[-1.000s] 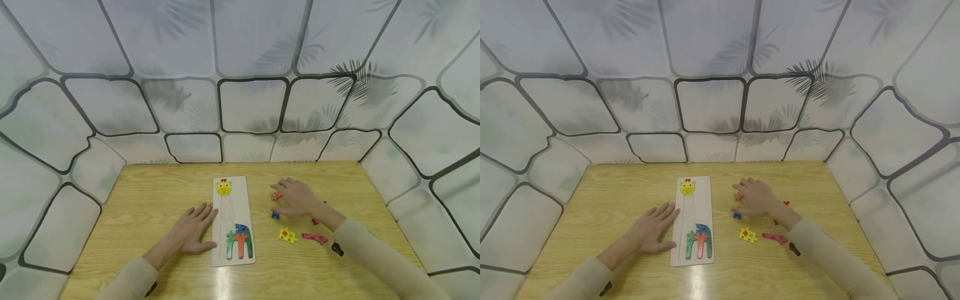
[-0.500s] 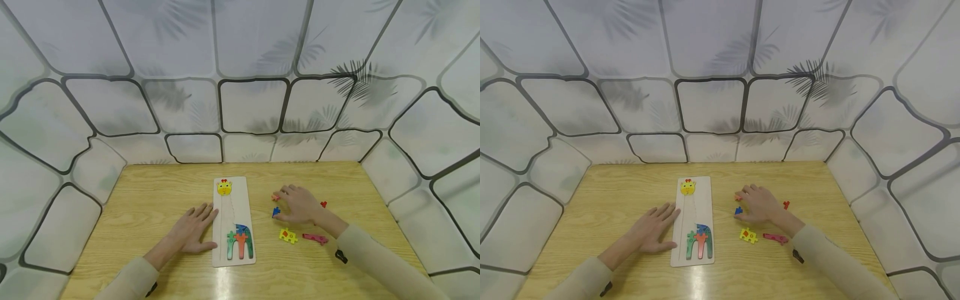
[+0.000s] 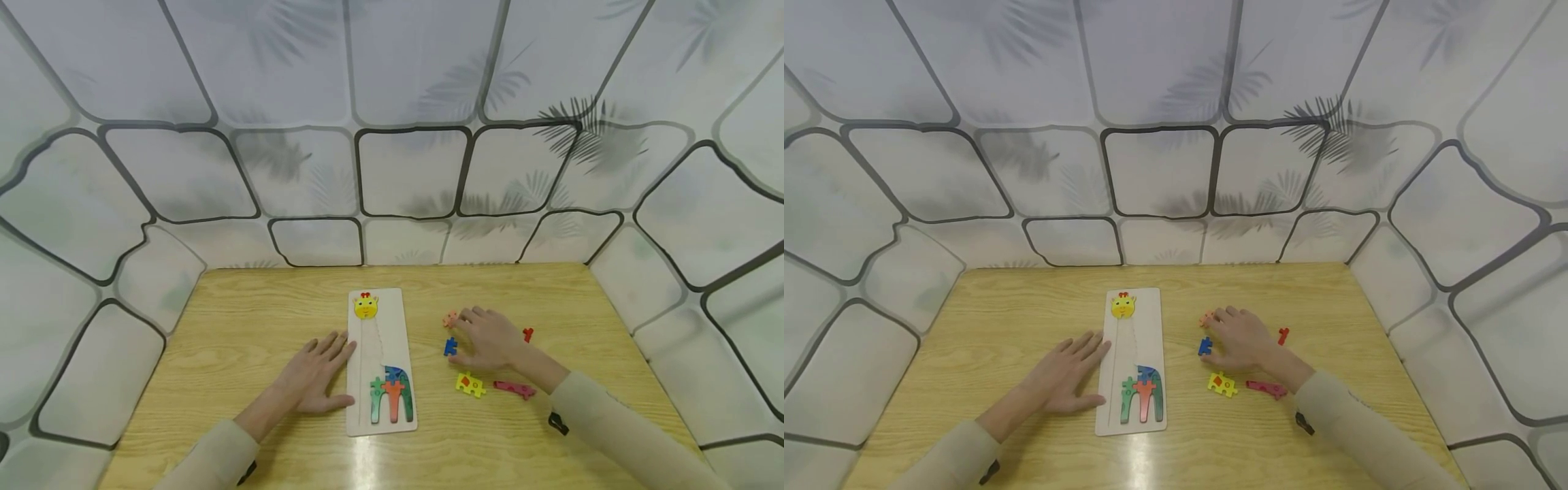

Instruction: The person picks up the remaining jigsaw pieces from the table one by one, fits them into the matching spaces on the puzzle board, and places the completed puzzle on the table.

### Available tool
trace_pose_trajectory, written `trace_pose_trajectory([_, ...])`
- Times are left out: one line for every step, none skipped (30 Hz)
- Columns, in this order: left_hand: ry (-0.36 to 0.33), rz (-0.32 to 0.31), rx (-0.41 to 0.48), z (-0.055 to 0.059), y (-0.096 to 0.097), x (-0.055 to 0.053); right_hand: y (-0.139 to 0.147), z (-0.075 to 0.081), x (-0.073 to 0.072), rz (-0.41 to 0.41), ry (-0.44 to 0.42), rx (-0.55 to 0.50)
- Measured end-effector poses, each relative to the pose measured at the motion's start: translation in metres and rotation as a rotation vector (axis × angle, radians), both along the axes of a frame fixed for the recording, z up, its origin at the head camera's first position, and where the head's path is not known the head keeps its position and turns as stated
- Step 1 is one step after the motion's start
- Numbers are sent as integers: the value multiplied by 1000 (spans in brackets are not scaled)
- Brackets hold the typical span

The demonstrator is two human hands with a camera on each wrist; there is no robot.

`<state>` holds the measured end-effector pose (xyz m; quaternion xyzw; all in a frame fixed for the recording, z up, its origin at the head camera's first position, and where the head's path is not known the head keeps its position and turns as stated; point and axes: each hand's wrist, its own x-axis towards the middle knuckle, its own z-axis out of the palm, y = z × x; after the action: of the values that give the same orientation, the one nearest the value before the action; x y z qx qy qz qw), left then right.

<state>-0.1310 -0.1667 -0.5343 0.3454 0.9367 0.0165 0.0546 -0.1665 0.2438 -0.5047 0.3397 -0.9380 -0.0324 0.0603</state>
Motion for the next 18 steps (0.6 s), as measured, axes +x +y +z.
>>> trace_pose_trajectory([1, 0, 0, 0, 0, 0, 0, -1, 0, 0, 3, 5])
trace_pose_trajectory([0, 1, 1, 0, 0, 0, 0, -3, 0, 0, 6, 10])
trace_pose_trajectory([0, 2, 2, -1, 0, 0, 1, -4, 1, -1, 7, 15])
trace_pose_trajectory([0, 3, 3, -1, 0, 0, 1, -5, 1, -2, 6, 19])
trace_pose_trajectory([-2, 3, 2, 0, 0, 0, 1, -6, 1, -3, 4, 21])
trace_pose_trajectory([-5, 4, 2, 0, 0, 0, 1, -6, 1, -3, 3, 25])
trace_pose_trajectory([-8, 4, 3, 0, 0, 0, 2, -7, 2, -3, 3, 27])
trace_pose_trajectory([-10, 6, 4, 0, 0, 0, 2, -7, 2, 0, 3, 29])
trace_pose_trajectory([-11, 6, 5, 0, 0, 0, 2, -8, 2, 3, 5, 28])
trace_pose_trajectory([-12, 5, 6, 0, 0, 0, 2, -8, 2, 5, 7, 27])
trace_pose_trajectory([-14, 5, 7, 0, 0, 0, 3, -9, 2, 7, 8, 28])
trace_pose_trajectory([-14, 4, 7, 0, 0, 0, 3, -9, 2, 9, 8, 26])
trace_pose_trajectory([-15, 5, 7, 1, 0, 0, 3, -10, 2, 10, 9, 26])
trace_pose_trajectory([-15, 5, 7, 1, 0, 0, 4, -10, 2, 10, 8, 28])
trace_pose_trajectory([-16, 4, 5, 1, 0, 0, 4, -11, 2, 9, 6, 28])
trace_pose_trajectory([-16, 2, 8, 1, 0, 0, 4, -12, 2, 8, 3, 29])
trace_pose_trajectory([-15, 2, 10, 1, -1, 0, 5, -13, 2, 8, -1, 31])
trace_pose_trajectory([-15, 3, 8, 2, -1, 0, 5, -13, 2, 7, -7, 30])
